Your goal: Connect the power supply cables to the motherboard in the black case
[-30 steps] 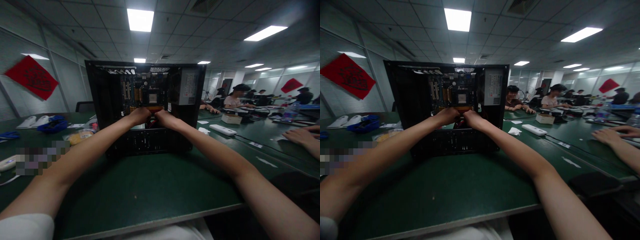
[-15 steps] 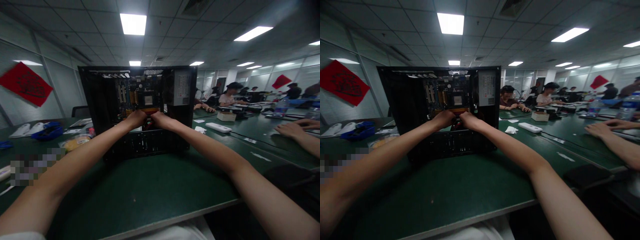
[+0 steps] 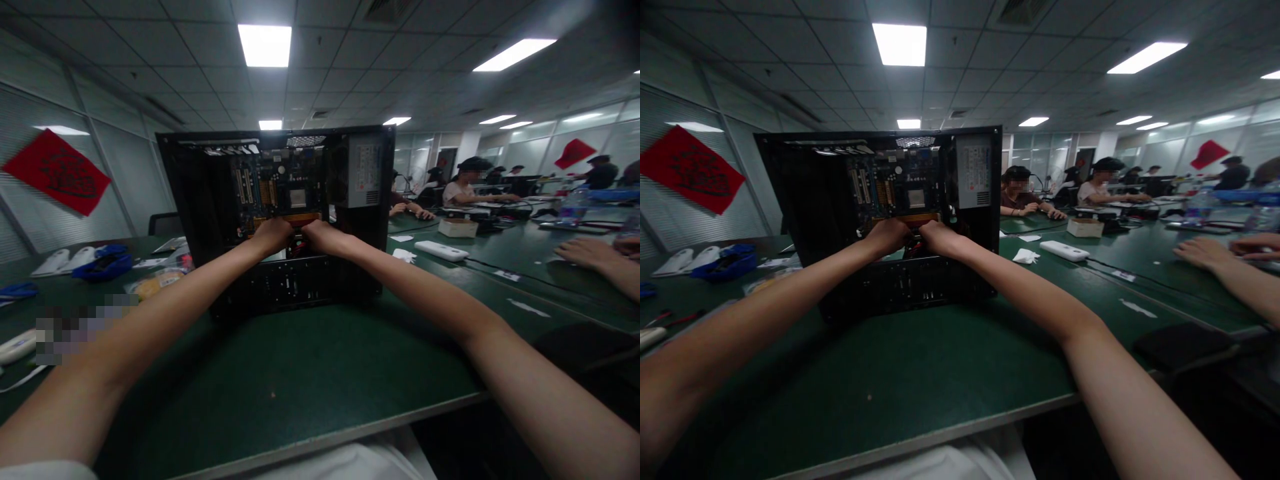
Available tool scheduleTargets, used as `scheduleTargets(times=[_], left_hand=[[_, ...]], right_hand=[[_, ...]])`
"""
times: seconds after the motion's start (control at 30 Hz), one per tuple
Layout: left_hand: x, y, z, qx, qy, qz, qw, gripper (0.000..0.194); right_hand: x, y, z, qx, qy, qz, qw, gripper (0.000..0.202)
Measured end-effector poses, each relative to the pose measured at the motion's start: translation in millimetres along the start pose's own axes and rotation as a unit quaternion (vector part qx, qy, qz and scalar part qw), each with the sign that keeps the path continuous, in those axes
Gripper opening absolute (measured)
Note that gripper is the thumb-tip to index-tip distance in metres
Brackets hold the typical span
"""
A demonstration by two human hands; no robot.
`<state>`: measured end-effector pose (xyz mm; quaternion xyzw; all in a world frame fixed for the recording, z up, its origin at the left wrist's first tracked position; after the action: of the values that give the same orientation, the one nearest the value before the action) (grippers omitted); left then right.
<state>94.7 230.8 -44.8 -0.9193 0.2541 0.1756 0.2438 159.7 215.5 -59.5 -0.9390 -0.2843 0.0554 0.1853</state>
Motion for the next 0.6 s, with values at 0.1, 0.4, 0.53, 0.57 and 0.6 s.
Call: scheduleTargets(times=[0.1,0.4,0.53,0.57,0.6], left_hand=[[-2.1,-1.6,1.3,0.005,-0.001,-0.005,1.000,0.033],[-3.2,-8.7,6.5,0.028,-0.001,-0.015,0.999,0.034],[-2.8,-9.8,6.4,0.028,0.009,-0.014,0.999,0.034],[-2.4,-9.4,5.9,0.026,0.013,-0.013,0.999,0.034],[-1.8,-8.6,5.3,0.025,0.016,-0.011,0.999,0.034]], right_hand=[[0.3,-0.7,0.0,0.004,0.004,-0.003,1.000,0.022],[-2.0,-2.8,0.6,0.008,0.005,-0.023,1.000,0.022],[-2.6,-6.4,0.8,0.014,0.016,-0.032,0.999,0.024],[-3.1,-7.2,-0.2,0.018,0.018,-0.035,0.999,0.026],[-3.7,-8.0,-1.4,0.022,0.019,-0.037,0.999,0.028]])
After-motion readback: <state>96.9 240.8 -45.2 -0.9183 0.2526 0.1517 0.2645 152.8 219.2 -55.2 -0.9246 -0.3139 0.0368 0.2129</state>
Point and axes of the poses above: each hand's wrist, its own y-axis away from the middle knuckle, its own z-axis out of the palm, x = y × z, the point moved 10 cm from there along -y, towards the middle knuckle, and after that the axes turned 7 degrees about -y, right-handed, at the moved point
